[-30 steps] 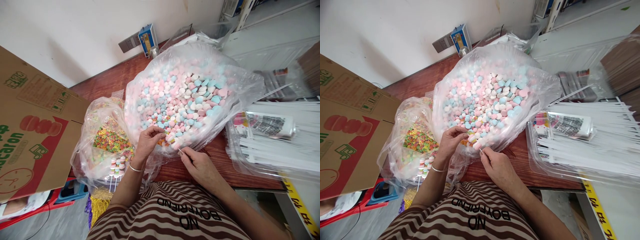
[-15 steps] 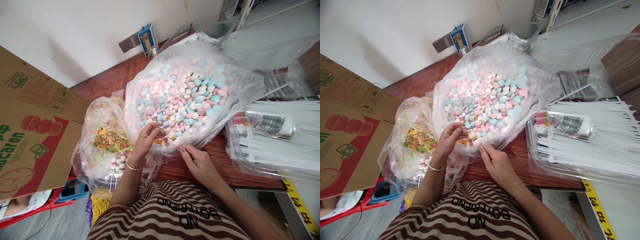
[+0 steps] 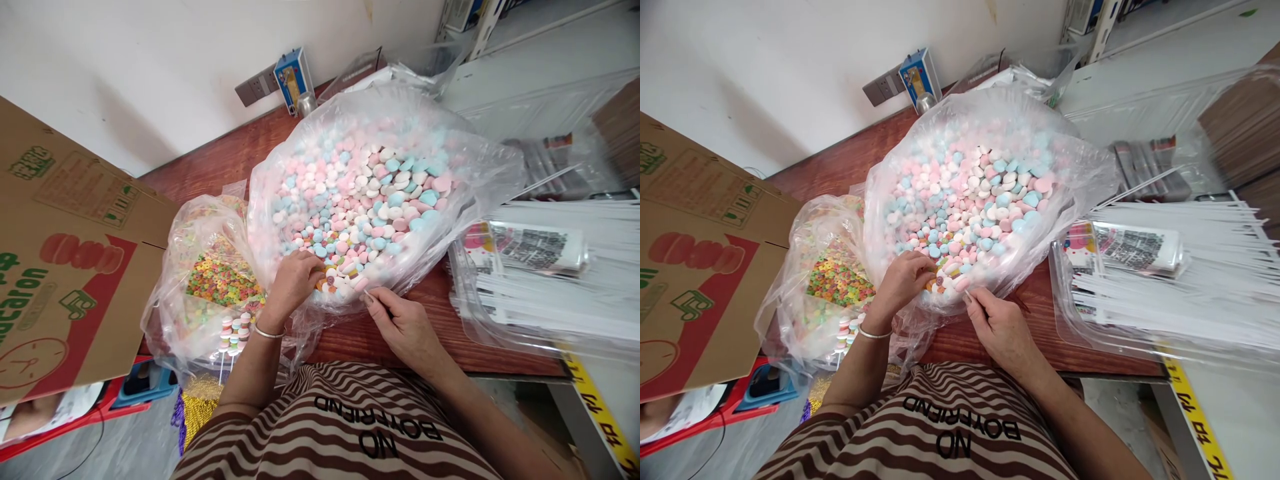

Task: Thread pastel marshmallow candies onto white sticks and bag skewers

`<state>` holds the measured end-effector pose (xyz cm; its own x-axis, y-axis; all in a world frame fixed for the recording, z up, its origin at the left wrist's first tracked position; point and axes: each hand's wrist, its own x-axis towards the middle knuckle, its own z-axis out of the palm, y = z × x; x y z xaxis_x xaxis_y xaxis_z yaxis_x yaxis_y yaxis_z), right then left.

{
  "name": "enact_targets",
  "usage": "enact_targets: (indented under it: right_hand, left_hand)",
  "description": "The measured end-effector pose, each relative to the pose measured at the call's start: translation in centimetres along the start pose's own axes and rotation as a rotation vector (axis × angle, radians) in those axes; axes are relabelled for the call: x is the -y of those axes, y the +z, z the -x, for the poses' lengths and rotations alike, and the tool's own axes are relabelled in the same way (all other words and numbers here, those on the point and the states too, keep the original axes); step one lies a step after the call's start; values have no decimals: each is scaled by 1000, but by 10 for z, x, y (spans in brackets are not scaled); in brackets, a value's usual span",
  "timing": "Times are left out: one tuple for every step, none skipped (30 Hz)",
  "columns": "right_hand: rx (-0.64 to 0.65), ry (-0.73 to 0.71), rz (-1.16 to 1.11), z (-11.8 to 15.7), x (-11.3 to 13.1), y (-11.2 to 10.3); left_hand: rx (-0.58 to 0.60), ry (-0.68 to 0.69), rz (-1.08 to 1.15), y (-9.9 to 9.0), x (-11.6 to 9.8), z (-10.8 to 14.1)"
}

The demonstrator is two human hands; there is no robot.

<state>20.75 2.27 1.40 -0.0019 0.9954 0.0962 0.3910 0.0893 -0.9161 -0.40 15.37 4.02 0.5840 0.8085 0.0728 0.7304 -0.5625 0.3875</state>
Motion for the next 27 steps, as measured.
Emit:
enact_targets:
  right_hand:
    - [12,4,0,0,0,0]
    - [25,10,-1,0,0,1]
    - [39,16,0,0,1,1]
    - [51,22,1,0,1,1]
    - [62,25,2,0,1,2]
    - [71,25,1,0,1,2]
    - [79,23,1,0,1,2]
    - [84,21,3,0,1,2]
    - [87,18,6,0,1,3]
    - [91,17,10,0,1,3]
    - [91,15,14,0,1,3]
    - [90,14,19,0,2,3]
    - [91,15,22,0,2,3]
    - [91,16,23,0,2,4]
    - [91,17,24,0,2,4]
    - [91,17,25,-1,3,4]
    - [92,16,27,-1,3,4]
    - [93,16,30,-1,3,4]
    - [93,15,34,-1,4,4]
    - [91,14,36,0,4,4]
    - [85,14,38,0,4,3]
    - [73,12,40,0,4,2]
    - [54,11,41,0,3,1]
    - [28,9,43,1,3,0]
    - [-4,9,48,1,2,-2]
    - [-40,10,55,1,0,-4]
    - [-75,12,66,0,-1,-6]
  left_hand:
    - [-15,-23,-30,0,-1,1]
    - [-28,-39,-44,1,-3,2]
    - [-34,-47,-37,1,-5,3]
    - [-39,-52,-11,1,-6,4]
    - [-51,-64,35,2,-8,4]
    - [-82,-91,98,2,-9,5]
    - [-128,-131,183,3,-11,5]
    - [-179,-178,296,4,-12,4]
    - [-226,-224,436,5,-13,4]
    - [-257,-263,590,5,-15,4]
    - [-269,-292,740,6,-16,3]
    - [-265,-315,868,6,-17,2]
    - [-250,-334,964,6,-19,2]
    - [-229,-350,1024,5,-20,1]
    - [-208,-362,1059,5,-22,1]
    - [-189,-368,1079,5,-24,1]
    - [-177,-370,1089,5,-25,1]
    - [-173,-372,1093,6,-26,1]
    - [-178,-374,1091,6,-26,1]
    - [-190,-379,1084,7,-26,1]
    - [-206,-383,1067,8,-25,2]
    - [-228,-382,1034,8,-24,2]
    - [-258,-371,978,9,-22,2]
    - [-291,-347,896,9,-20,1]
    - [-317,-308,792,10,-18,1]
    - [-329,-257,677,10,-16,0]
    - [-326,-202,566,10,-15,-1]
